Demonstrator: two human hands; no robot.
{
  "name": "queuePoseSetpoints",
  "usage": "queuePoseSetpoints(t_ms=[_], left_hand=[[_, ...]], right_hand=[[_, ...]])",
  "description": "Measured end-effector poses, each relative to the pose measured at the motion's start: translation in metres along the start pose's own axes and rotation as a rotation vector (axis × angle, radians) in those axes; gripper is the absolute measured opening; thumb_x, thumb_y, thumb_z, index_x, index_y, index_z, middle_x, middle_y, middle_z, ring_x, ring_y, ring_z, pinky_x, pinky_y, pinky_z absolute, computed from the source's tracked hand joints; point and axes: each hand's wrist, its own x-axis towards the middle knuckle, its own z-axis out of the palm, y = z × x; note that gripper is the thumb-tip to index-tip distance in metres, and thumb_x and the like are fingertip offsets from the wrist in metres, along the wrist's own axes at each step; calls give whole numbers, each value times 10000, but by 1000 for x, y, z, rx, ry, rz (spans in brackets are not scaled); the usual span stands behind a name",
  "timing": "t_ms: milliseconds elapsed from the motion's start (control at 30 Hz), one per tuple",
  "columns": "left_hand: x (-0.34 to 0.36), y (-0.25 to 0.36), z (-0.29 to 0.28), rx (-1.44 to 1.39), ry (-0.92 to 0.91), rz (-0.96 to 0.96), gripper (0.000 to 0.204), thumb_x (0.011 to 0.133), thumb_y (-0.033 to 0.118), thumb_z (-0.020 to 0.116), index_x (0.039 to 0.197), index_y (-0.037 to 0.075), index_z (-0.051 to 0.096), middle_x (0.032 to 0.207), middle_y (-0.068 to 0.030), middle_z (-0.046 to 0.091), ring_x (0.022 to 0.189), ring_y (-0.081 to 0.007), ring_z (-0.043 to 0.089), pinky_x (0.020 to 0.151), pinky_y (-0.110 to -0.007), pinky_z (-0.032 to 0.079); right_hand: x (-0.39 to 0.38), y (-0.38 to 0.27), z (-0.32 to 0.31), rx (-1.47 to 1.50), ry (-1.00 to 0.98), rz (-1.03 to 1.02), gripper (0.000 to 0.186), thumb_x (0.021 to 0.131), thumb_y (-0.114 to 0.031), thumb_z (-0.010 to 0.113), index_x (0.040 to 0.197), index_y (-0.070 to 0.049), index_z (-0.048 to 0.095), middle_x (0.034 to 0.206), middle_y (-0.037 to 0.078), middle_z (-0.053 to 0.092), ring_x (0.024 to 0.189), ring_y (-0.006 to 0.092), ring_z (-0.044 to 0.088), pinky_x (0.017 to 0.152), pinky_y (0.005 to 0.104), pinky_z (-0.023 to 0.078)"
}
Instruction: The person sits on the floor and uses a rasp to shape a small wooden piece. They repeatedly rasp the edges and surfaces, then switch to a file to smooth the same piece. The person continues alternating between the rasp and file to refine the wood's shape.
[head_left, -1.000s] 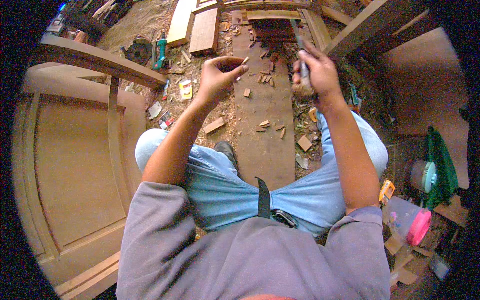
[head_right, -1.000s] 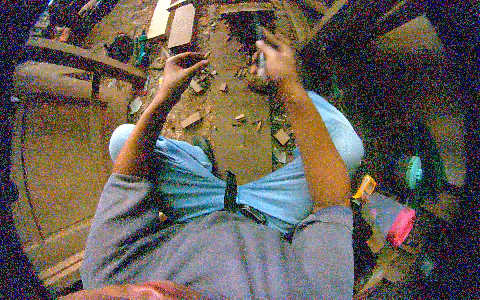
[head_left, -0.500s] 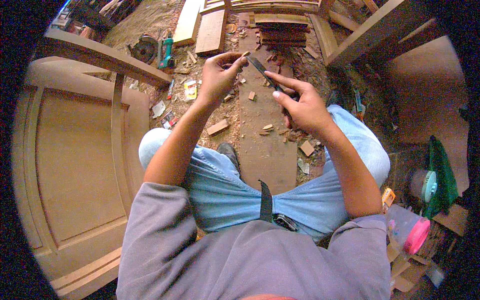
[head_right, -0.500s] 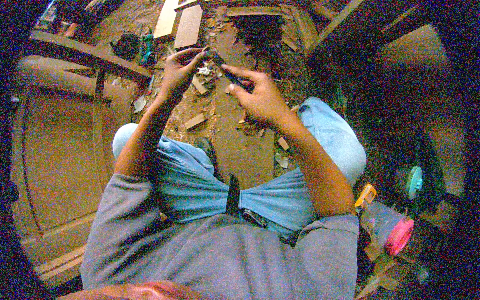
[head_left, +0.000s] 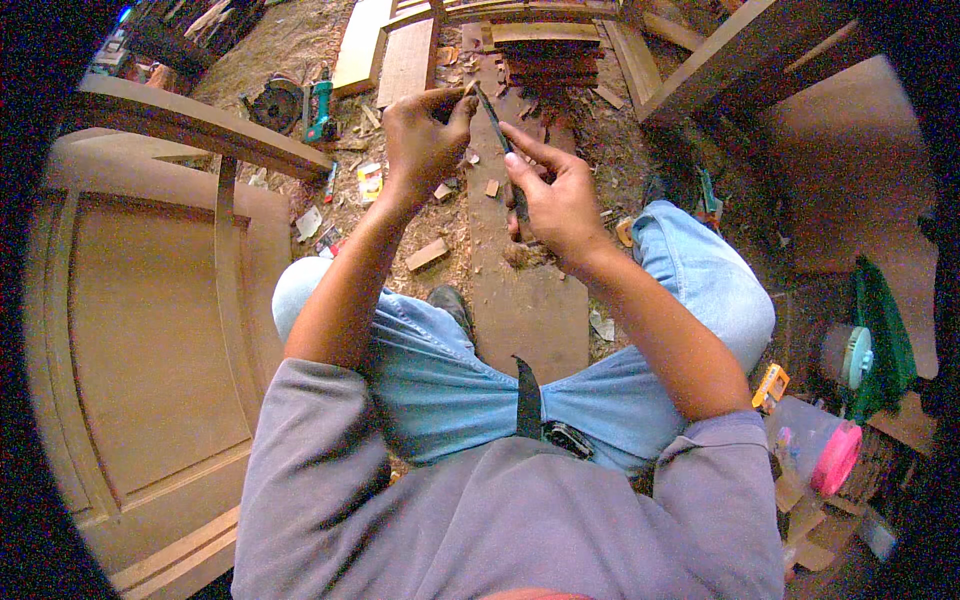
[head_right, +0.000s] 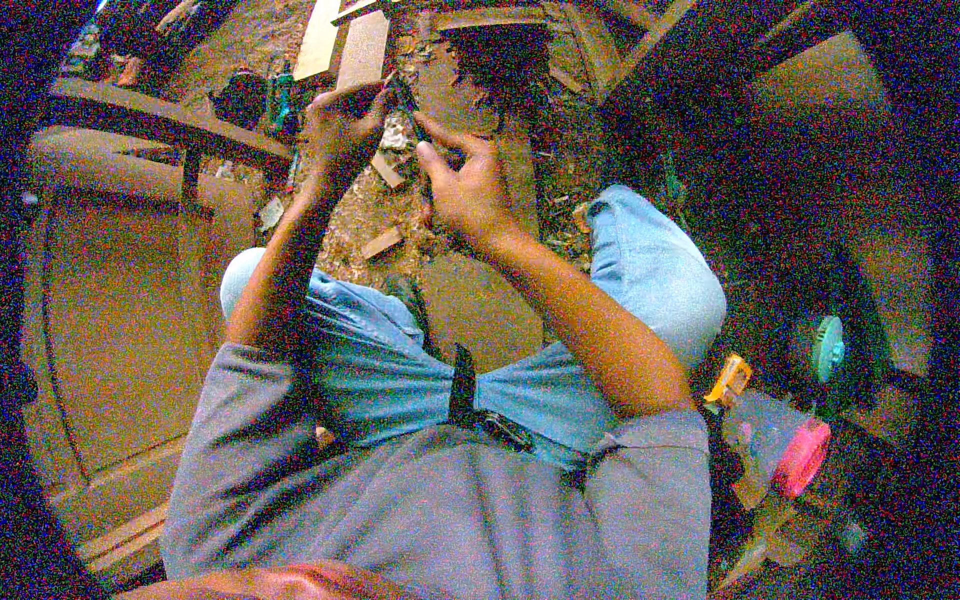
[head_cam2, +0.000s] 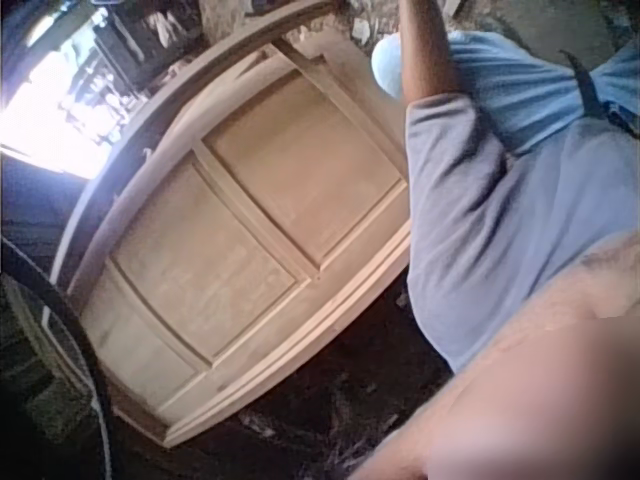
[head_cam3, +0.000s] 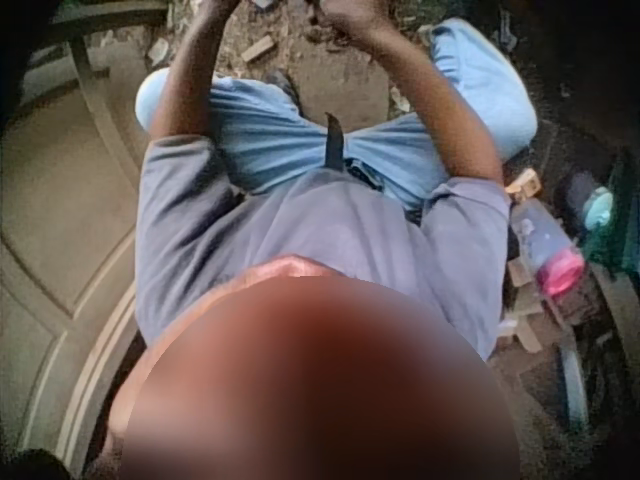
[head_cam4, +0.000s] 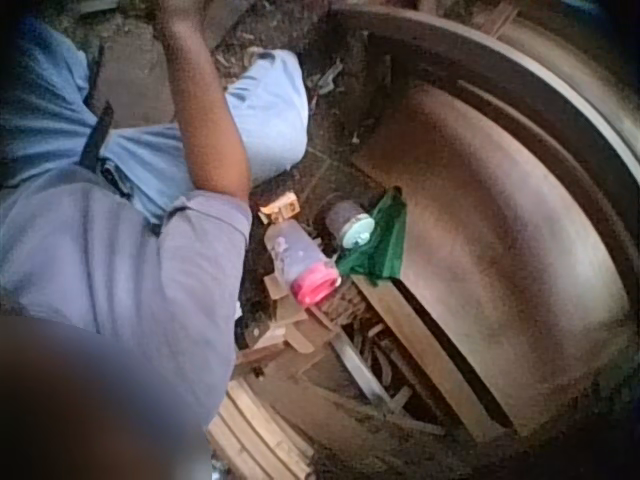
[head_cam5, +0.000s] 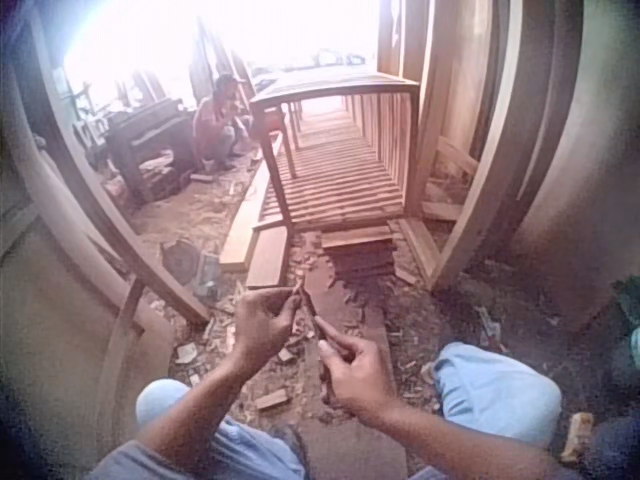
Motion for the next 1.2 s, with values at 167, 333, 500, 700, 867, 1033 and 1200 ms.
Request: queuePoseSetpoints(t_ms=[167,333,500,700,867,1033,1200], left_hand=[[2,12,7,52,-61,-71,194,818,174,677,887,-2,722,745,-165,692,633,-201,691,588,-311,524],[-27,23,6,1,-334,-105,191,818,162,674,878,-15,714,748,-154,698,611,-182,677,585,-304,524],[-16,9,-6,-369,-322,-355,266,836,210,695,970,-18,704,833,-88,712,698,-120,650,637,-250,513],[-6,9,-21,-770,-290,-547,318,856,242,695,1042,-14,666,886,-77,702,756,-109,643,679,-234,500],[-4,9,-32,-860,-242,-693,303,864,225,685,1070,6,652,942,-72,696,798,-115,634,707,-241,500],[-4,3,-28,-867,-226,-702,303,860,223,691,1069,7,654,934,-68,697,789,-114,632,696,-237,496],[-4,-1,-20,-558,-211,-482,272,847,202,695,1006,-18,686,852,-75,705,724,-102,637,659,-238,504]], right_hand=[[28,4,10,-334,253,-303,264,918,-105,563,1172,-84,632,681,-5,579,497,100,510,447,299,457],[72,-65,-69,264,847,-167,128,905,-178,544,892,-73,616,718,62,575,616,172,556,558,362,486],[56,-56,-110,39,448,-41,376,946,-166,513,1314,-91,499,705,73,585,528,170,548,500,309,484],[11,-72,-51,-147,40,21,391,937,-132,527,1328,-128,514,661,40,550,446,120,498,417,250,426],[-4,-81,-30,-229,-79,118,410,925,-91,534,1332,-135,521,644,19,532,456,93,484,420,235,422],[-7,-62,-30,-324,-145,93,432,916,-81,542,1344,-134,511,633,-1,521,474,75,480,427,226,415],[-10,-58,-25,-339,-178,101,423,913,-72,544,1330,-134,528,620,-24,503,464,54,461,426,216,396]])
